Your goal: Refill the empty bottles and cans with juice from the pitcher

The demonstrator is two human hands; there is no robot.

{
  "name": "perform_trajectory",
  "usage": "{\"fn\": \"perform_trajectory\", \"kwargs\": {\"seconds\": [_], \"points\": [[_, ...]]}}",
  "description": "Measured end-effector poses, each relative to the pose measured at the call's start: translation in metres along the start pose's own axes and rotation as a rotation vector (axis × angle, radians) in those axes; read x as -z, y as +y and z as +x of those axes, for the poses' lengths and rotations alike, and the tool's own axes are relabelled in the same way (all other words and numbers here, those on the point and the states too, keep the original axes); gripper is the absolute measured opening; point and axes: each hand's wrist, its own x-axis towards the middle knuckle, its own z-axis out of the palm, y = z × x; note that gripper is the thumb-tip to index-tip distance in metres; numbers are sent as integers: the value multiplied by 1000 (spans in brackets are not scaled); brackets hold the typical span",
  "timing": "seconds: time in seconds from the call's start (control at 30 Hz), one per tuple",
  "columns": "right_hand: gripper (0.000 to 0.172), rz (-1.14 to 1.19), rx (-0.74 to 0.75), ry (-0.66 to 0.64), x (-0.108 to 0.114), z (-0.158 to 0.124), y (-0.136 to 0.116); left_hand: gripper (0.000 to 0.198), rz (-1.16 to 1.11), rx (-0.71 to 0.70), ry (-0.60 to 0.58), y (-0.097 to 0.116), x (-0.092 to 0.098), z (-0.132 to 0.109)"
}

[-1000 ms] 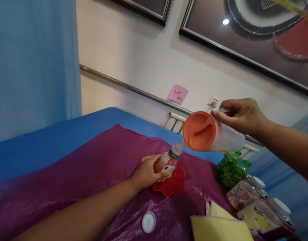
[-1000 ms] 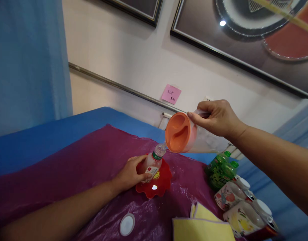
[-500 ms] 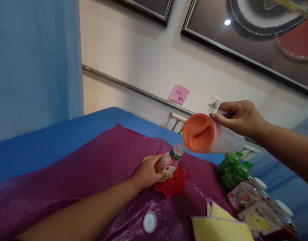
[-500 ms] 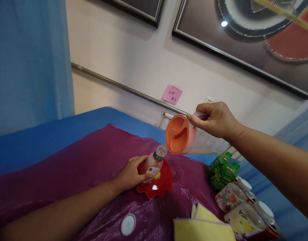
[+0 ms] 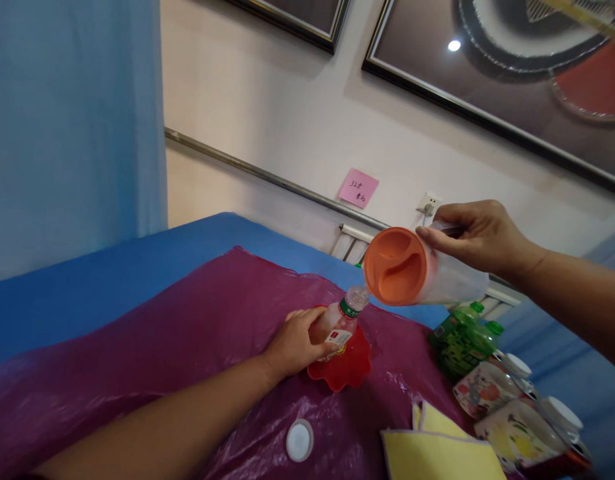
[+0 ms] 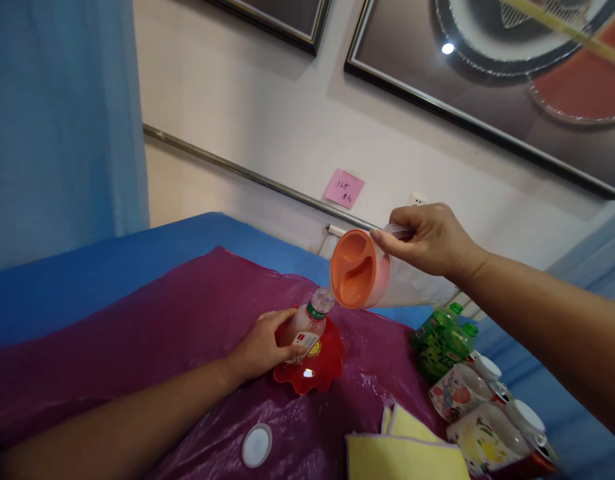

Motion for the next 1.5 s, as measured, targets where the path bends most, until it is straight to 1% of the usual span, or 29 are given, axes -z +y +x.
{"fn": "perform_trajectory", "kwargs": {"seconds": [0.17, 0.63, 0.97, 1.17, 1.5], "points": [[47, -21, 16, 5, 0, 0, -2, 71, -2, -12, -9, 2, 2, 0], [50, -47, 18, -22, -1, 0, -2, 76, -7, 19, 6, 3, 1, -1], [48, -87, 32, -44, -1, 1, -3, 79, -17, 13, -17, 2, 0, 0], [52, -96, 51, -22, -1, 2, -5, 77, -30, 8, -1, 0, -1, 0], [56, -107, 71, -32, -1, 2, -8, 76, -46, 6, 3, -1, -1, 0]]}}
